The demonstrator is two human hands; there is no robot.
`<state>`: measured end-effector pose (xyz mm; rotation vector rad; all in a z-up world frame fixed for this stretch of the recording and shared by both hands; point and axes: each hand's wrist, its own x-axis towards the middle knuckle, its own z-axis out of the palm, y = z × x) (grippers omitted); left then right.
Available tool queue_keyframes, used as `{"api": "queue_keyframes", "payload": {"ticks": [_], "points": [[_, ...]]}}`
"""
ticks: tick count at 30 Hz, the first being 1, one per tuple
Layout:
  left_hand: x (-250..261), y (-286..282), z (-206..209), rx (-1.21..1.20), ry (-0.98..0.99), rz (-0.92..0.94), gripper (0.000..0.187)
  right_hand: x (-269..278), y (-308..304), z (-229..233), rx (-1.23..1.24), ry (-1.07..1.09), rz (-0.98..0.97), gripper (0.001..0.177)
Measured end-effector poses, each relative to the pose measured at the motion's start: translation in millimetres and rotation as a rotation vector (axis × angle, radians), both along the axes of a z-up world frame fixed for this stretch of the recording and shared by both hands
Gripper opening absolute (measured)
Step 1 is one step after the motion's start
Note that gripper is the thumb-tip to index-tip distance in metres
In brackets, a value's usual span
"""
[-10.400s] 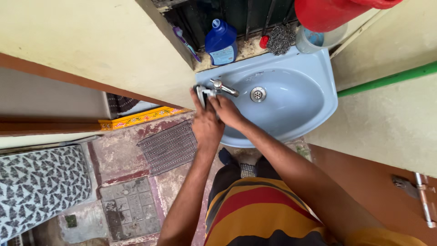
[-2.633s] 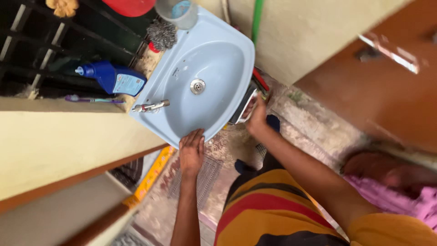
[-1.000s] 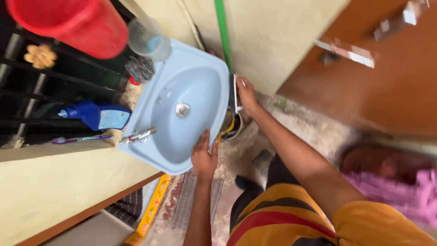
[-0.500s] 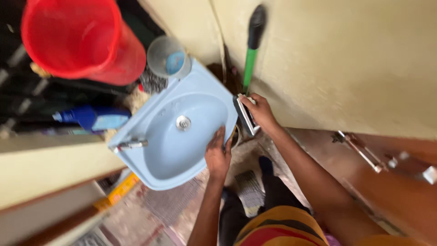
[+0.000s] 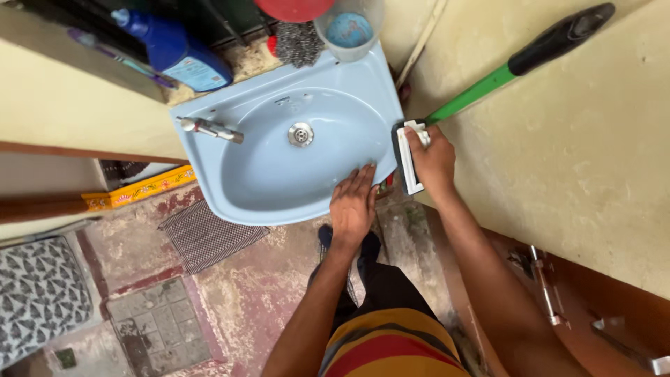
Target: The person wipes a rectangular item with a sponge over a sink and then rinses the sponge using water from a red cup.
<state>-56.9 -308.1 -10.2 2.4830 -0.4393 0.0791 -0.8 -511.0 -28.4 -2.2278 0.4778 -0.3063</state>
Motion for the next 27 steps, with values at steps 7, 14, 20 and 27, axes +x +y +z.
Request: {"api": "queue_keyframes", "payload": {"ticks": [7,14,20,27], "points": [[0.2,9.9,-1.9,0.009,-0.031,-0.044,0.043,72.9,45.2,8.7,-0.354,0.01,0.009,0.039],[-9.0,30.7,-7.9,0.074,-0.035,-0.035,0.042,109.3,70.0,22.0,-0.483,0.034,0.11,0.035],[-10.2,34.2,-7.0,0.083,-0.08,-0.014,0.042,74.4,75.6,19.8,-0.402,0.131,0.217,0.034],[-14.7,38.7,-8.5,0.09,-0.059,0.005,0.041,125.7,69.6,1.3,-0.282,0.226,0.196,0.046]]}}
